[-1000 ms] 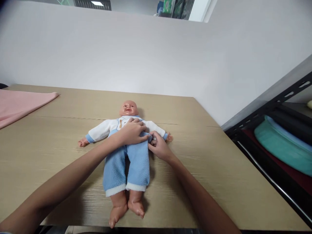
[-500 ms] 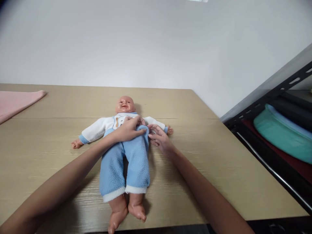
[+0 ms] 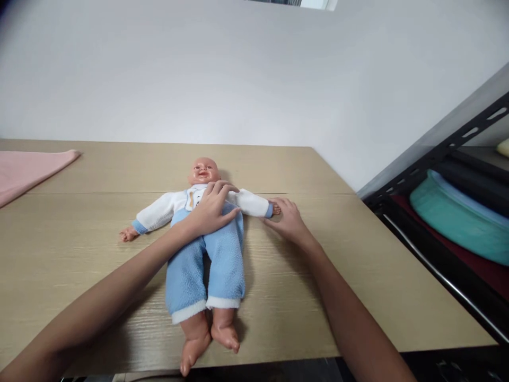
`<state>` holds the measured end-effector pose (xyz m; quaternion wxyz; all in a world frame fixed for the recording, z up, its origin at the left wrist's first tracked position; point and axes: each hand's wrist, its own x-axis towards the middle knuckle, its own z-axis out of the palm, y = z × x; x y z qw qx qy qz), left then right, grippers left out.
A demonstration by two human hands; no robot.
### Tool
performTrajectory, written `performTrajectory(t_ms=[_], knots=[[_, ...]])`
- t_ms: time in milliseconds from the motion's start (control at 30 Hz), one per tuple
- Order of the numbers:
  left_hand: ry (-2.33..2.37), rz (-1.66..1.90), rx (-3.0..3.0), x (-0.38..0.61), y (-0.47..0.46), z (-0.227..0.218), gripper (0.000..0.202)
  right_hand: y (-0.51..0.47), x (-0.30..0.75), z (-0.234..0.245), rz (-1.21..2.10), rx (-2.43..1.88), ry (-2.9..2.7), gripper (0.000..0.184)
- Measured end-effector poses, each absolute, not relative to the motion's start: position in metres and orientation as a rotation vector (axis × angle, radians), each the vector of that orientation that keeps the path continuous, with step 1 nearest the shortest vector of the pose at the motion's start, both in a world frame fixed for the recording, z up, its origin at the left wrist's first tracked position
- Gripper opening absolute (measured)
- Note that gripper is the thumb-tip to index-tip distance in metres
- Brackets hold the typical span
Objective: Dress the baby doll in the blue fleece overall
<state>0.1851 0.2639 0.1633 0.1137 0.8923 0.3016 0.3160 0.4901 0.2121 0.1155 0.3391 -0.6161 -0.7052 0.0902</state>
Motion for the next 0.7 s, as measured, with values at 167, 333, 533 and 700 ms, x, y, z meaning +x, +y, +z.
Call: performTrajectory(t_ms=[167,333,533,700], knots=[[0.786,1.004,2.62,0.186,0.267,0.158,0.075,0.207,0.48,0.145,0.416,-1.498,-1.673,0.044],[0.88,1.133,2.418,0.186,0.27,0.159,0.068,0.201,0.408,0.191,0.561,-1.193,-1.559,0.052],[1.094,1.213,2.042,0.18,0.269,0.166,0.024,0.208,0.375,0.167,0.769,-1.022,-1.282,0.041],[1.061,1.381,1.619,0.169,0.269,0.179,0.034,0.209,0.382,0.119,1.151,-1.144,-1.277,0.045]])
